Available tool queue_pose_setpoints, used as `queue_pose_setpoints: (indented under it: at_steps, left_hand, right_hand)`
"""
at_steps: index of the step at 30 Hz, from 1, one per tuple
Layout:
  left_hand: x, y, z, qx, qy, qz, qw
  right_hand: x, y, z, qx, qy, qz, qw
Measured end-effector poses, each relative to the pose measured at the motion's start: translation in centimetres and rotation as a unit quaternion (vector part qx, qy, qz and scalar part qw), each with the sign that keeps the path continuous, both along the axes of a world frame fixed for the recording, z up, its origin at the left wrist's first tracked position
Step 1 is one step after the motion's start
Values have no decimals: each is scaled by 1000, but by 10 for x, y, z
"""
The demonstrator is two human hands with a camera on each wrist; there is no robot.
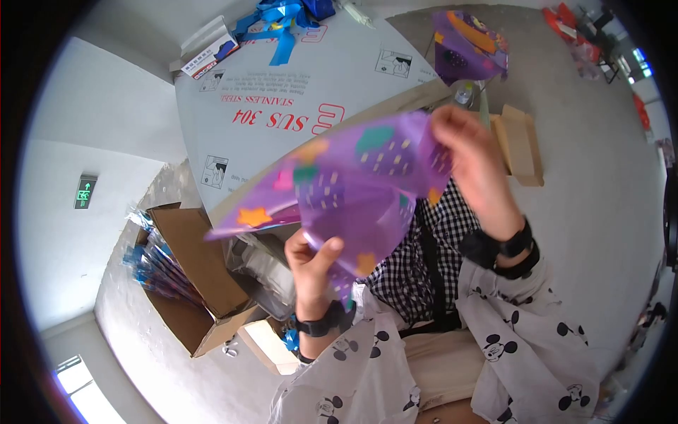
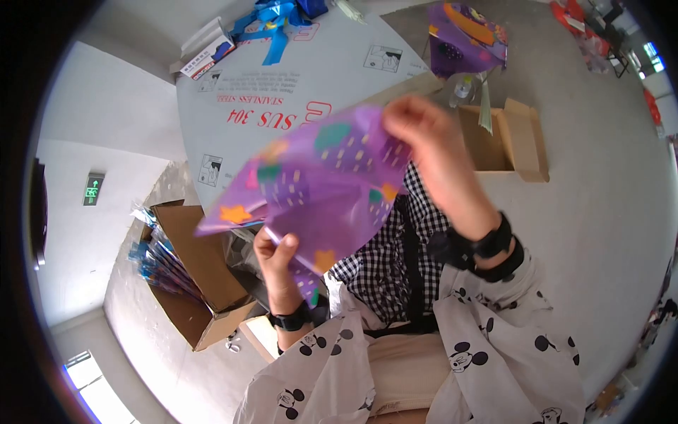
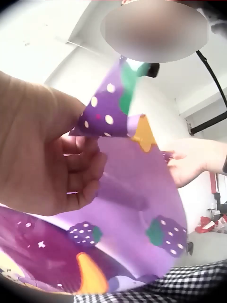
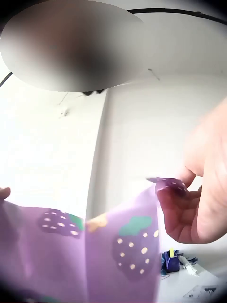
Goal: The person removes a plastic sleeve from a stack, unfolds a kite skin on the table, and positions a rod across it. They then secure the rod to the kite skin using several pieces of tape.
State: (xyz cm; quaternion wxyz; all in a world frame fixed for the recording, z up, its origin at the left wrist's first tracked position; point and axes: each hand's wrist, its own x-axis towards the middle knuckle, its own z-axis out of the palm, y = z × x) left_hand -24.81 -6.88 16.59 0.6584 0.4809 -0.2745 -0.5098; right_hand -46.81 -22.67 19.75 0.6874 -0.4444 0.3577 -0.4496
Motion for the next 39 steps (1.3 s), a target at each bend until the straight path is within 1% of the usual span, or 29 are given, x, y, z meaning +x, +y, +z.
queue_pose_setpoints:
  at_steps: [2,3,4,6,7,8,10,11,12,13,14,16,17,18,20,21,22,23,24,25,27,28,29,30,32,33,36,37,39]
  left_hand:
    - [20,12,7,13,5,41,999]
    - [36,19,10,14,-17,34,999]
    - [53,26,12,14,-40,29,999]
    - [90,42,1,-5,-31,53,998]
    - [114,51,-7,-8,-35,41,999]
    - [137,59,-18,-21,-27,55,998]
    - [166,67,-22,9,-29,139,990]
    - [180,68,-21,15,-26,154,988]
    - [187,67,-19,21,-22,171,985]
    - [180,60,-7,53,-7,245,968]
    - [187,59,-12,58,13,237,970]
    - [229,61,-31,71,51,220,971]
    - [268,73,-61,63,56,161,983]
    - [289,77,-77,72,72,173,980]
    - [309,79,-100,86,108,197,971]
    - [302,77,-102,58,-115,228,965]
    - [291,77,-106,29,-332,248,910]
    - [292,79,-112,18,-444,237,864]
    - [292,81,-118,5,-549,238,802]
    - [304,81,-130,1,-565,224,794]
    - [310,76,-132,56,-455,230,858]
    - [310,73,-131,113,-318,246,909]
    - [312,69,-130,161,-229,249,927]
    - [314,67,-130,207,-137,258,934]
    - [328,59,-136,287,-65,257,920]
    - [322,56,-131,303,-109,228,919]
    - [304,60,-138,329,-151,202,910]
    - [302,71,-150,343,-168,187,905]
    - [286,86,-156,364,-187,173,896]
  right_hand:
    - [-16,-34,8,11,-118,-6,993]
    - [-30,-53,14,28,-114,-7,993]
    - [-31,-67,19,38,-148,-54,987]
    - [-51,-102,22,13,-190,20,981]
    - [-55,-115,28,0,-194,38,980]
    - [-57,-126,34,-12,-198,54,979]
    - [-59,-133,40,-69,-171,43,982]
    - [-60,-129,38,-117,-140,16,983]
    - [-63,-133,35,-132,-119,-5,984]
    - [-66,-137,32,-146,-97,-26,984]
    - [-74,-147,25,-128,-87,-42,987]
    - [-92,-163,7,-91,-36,-85,992]
    - [-103,-168,-5,-73,3,-113,991]
    - [-113,-175,-18,-56,43,-141,987]
    - [-131,-195,-48,-30,4,-113,993]
    - [-140,-210,-65,-16,-15,-97,995]
    - [-147,-229,-80,26,-2,-114,993]
    - [-154,-252,-99,72,13,-130,989]
    - [-150,-262,-109,120,28,-146,982]
    - [-147,-268,-119,123,43,-149,980]
    - [-138,-271,-126,128,71,-158,977]
    - [-133,-273,-129,131,87,-170,973]
    - [-126,-277,-131,133,102,-181,969]
    - [-122,-284,-136,134,116,-193,965]
    - [-111,-299,-147,116,135,-171,969]
    - [-106,-308,-152,106,143,-160,971]
    - [-73,-333,-159,115,174,-179,961]
    - [-63,-342,-158,92,170,-146,970]
    - [-36,-365,-154,82,236,-158,955]
